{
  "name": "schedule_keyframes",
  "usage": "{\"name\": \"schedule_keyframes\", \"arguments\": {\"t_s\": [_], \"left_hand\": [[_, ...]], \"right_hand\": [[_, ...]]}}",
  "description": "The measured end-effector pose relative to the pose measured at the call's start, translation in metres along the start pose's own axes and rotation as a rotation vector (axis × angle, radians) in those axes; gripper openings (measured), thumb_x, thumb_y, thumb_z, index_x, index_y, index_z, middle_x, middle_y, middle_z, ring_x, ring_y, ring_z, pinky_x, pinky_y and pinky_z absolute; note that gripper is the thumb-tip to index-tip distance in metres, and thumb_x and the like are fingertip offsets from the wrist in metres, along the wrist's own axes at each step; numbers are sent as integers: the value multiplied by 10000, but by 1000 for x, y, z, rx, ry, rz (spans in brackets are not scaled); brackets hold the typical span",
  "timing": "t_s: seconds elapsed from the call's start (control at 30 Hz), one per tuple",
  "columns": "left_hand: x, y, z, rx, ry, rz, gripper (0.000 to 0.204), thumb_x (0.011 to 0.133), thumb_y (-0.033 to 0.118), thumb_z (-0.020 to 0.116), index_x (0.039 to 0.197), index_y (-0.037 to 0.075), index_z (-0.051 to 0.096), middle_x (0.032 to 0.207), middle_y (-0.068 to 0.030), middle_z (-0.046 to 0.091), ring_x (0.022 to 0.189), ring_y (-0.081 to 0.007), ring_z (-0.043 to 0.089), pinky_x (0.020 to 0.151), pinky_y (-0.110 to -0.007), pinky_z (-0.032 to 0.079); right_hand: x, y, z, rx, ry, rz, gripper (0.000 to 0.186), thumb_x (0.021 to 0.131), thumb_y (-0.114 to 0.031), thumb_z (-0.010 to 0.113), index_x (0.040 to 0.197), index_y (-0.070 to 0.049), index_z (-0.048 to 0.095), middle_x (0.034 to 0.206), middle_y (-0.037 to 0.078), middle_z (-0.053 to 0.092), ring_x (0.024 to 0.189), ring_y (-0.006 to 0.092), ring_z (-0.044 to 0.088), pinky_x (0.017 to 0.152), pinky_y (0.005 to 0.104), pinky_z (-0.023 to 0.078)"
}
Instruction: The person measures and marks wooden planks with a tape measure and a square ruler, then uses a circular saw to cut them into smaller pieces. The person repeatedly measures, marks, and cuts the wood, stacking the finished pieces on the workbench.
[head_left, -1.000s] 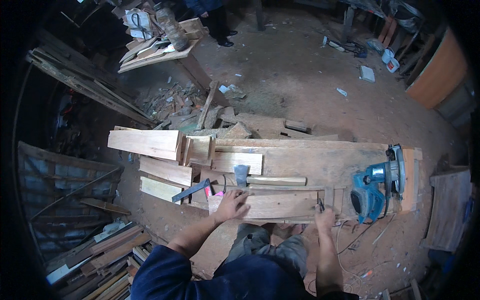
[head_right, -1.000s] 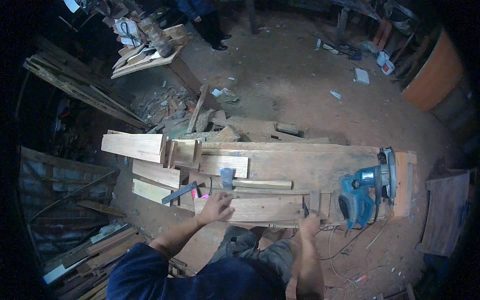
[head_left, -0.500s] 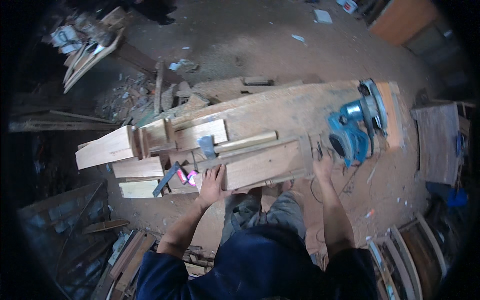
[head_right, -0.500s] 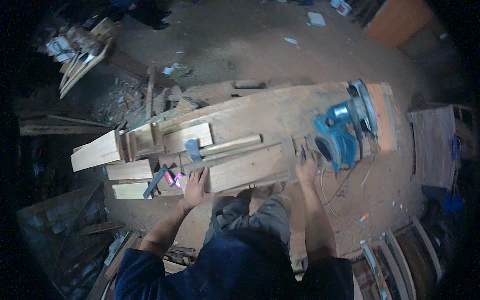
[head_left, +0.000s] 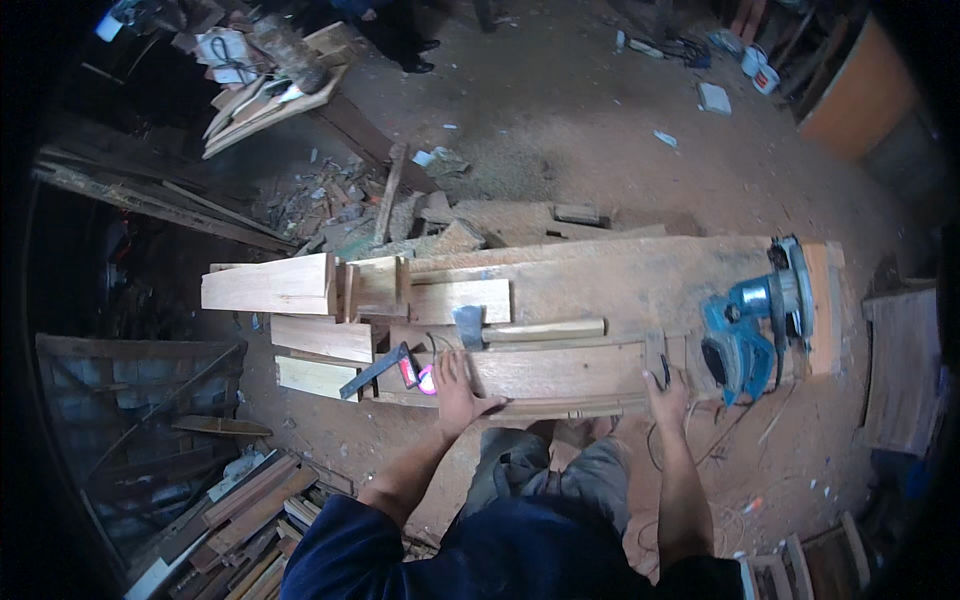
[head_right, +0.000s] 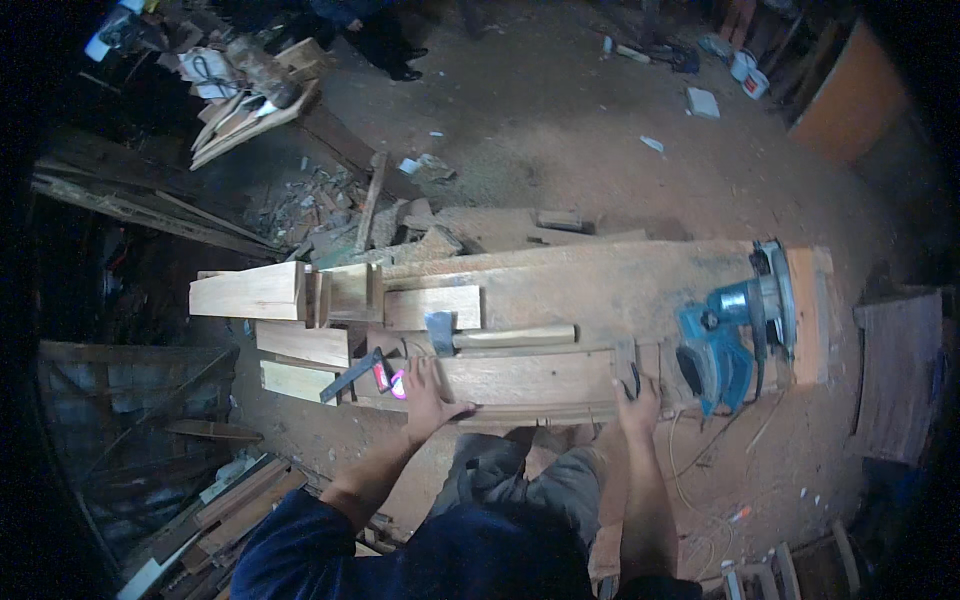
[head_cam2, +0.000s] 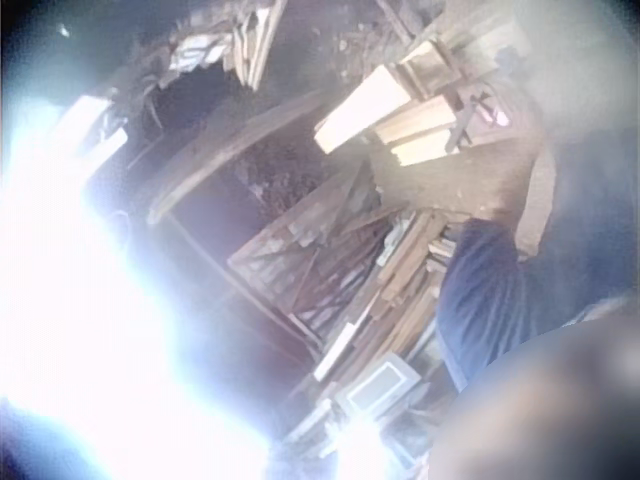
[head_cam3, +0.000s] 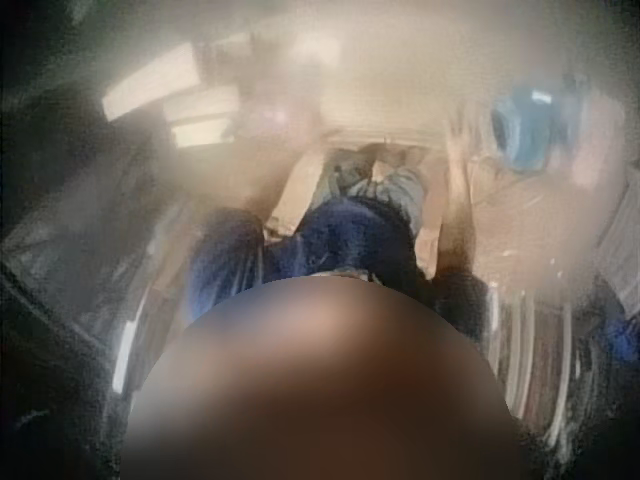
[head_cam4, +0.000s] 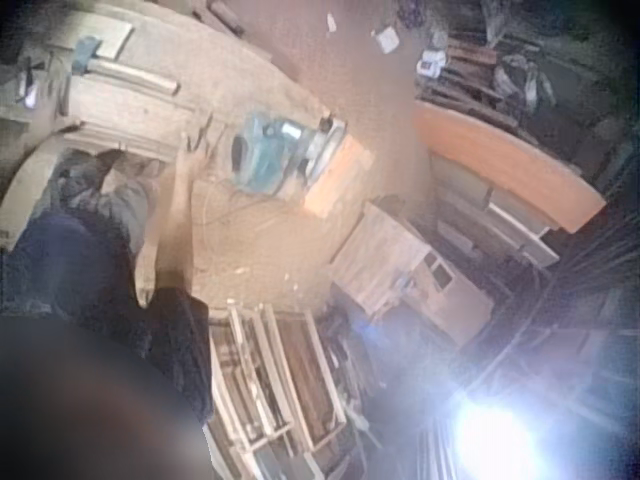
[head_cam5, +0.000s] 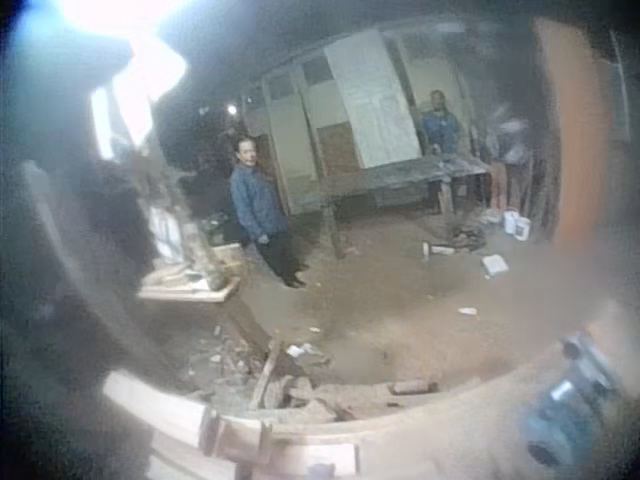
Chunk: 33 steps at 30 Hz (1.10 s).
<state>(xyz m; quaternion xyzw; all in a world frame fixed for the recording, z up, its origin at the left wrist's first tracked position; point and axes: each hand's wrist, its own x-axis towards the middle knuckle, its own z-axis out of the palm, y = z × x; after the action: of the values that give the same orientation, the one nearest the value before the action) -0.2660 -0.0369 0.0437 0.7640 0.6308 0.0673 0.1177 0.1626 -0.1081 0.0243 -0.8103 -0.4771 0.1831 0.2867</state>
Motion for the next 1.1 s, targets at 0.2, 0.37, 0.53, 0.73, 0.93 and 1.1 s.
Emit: {"name": "schedule_keyframes", "arguments": {"t_s": [0.2, 0.37, 0.53, 0.73, 0.93, 1.1], "left_hand": [[-4, -10, 8, -54, -139, -250, 1398, 589, 696, 878, 1555, -101, 259, 1541, -407, 312, 1457, -549, 289, 1211, -587, 250], [7, 4, 1, -201, -221, -284, 1332, 648, 672, 865, 1580, -54, 251, 1533, -395, 335, 1446, -526, 332, 1215, -557, 275], [1, 26, 29, -500, -142, -154, 1271, 711, 552, 887, 1581, -85, 212, 1532, -381, 345, 1435, -503, 364, 1216, -495, 313], [2, 19, 29, -308, -203, 72, 1278, 712, 477, 904, 1582, -104, 171, 1528, -346, 367, 1417, -478, 395, 1213, -474, 323], [-2, 17, 39, -505, -297, -25, 1304, 710, 414, 922, 1615, -51, 107, 1565, -353, 255, 1416, -506, 378, 1215, -464, 329], [-2, 33, 54, -422, -262, -46, 1337, 690, 365, 945, 1621, -42, 76, 1578, -355, 209, 1444, -508, 341, 1210, -451, 339]], "right_hand": [[1, 16, 3, 86, -36, 160, 409, 895, -324, 773, 1160, -22, 695, 1160, 239, 635, 1123, 438, 583, 1001, 476, 469], [3, 16, 9, -13, 70, 96, 445, 955, -333, 713, 1223, 15, 641, 1207, 263, 615, 1178, 458, 561, 1031, 485, 443], [16, 75, -5, -149, 271, 367, 524, 980, -361, 678, 1325, 27, 608, 1285, 288, 617, 1190, 461, 573, 1031, 500, 443], [16, 98, -17, -18, 257, 239, 423, 964, -324, 693, 1222, 11, 690, 1167, 257, 674, 1084, 463, 623, 966, 503, 487], [17, 53, -67, -247, 223, 24, 496, 960, -294, 693, 1364, -23, 596, 1252, 266, 599, 1185, 468, 575, 978, 512, 487], [34, 57, -121, -394, 290, 106, 558, 905, -259, 727, 1372, -7, 554, 1350, 283, 558, 1241, 458, 538, 1043, 527, 448]]}}
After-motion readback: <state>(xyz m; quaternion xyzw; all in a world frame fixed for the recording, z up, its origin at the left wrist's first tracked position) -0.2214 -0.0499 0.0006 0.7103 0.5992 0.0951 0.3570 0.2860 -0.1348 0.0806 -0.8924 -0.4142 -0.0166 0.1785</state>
